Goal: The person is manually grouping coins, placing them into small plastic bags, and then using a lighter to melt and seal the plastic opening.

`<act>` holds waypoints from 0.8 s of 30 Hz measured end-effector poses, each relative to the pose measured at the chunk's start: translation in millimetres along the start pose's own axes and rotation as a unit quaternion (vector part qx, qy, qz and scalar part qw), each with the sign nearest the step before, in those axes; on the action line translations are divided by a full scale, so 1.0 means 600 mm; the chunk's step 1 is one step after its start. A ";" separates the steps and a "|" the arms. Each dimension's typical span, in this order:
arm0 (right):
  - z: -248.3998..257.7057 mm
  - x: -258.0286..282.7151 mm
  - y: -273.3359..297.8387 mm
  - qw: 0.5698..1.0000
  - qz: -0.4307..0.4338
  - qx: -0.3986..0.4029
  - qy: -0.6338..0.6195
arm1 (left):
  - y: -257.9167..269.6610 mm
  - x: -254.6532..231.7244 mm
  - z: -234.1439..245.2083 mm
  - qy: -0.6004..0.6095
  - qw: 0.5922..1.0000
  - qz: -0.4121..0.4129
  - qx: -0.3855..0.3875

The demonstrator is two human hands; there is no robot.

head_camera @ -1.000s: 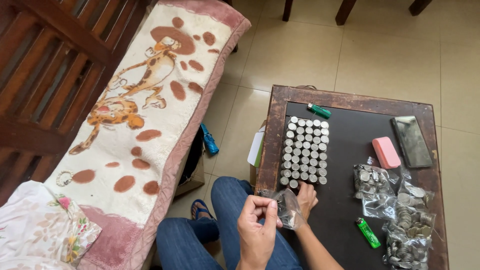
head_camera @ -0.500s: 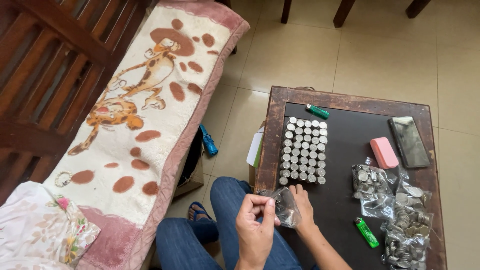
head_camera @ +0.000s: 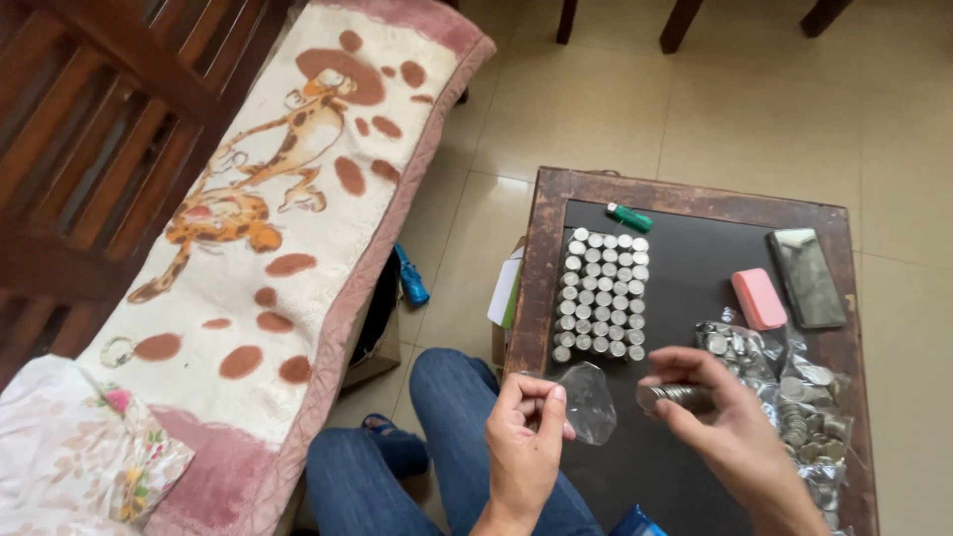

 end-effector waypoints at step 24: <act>-0.066 -0.171 -0.150 0.982 0.025 -0.043 0.182 | -0.001 0.041 0.043 0.039 0.998 -0.015 -0.055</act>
Point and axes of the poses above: each hand's wrist, its own y-axis away from the middle knuckle, its own z-axis out of the back of the hand, x = y × z, the point moved 9 cm from there along -y, towards the middle knuckle, and after that the axes turned 7 degrees about -y, right-handed, at the moved point
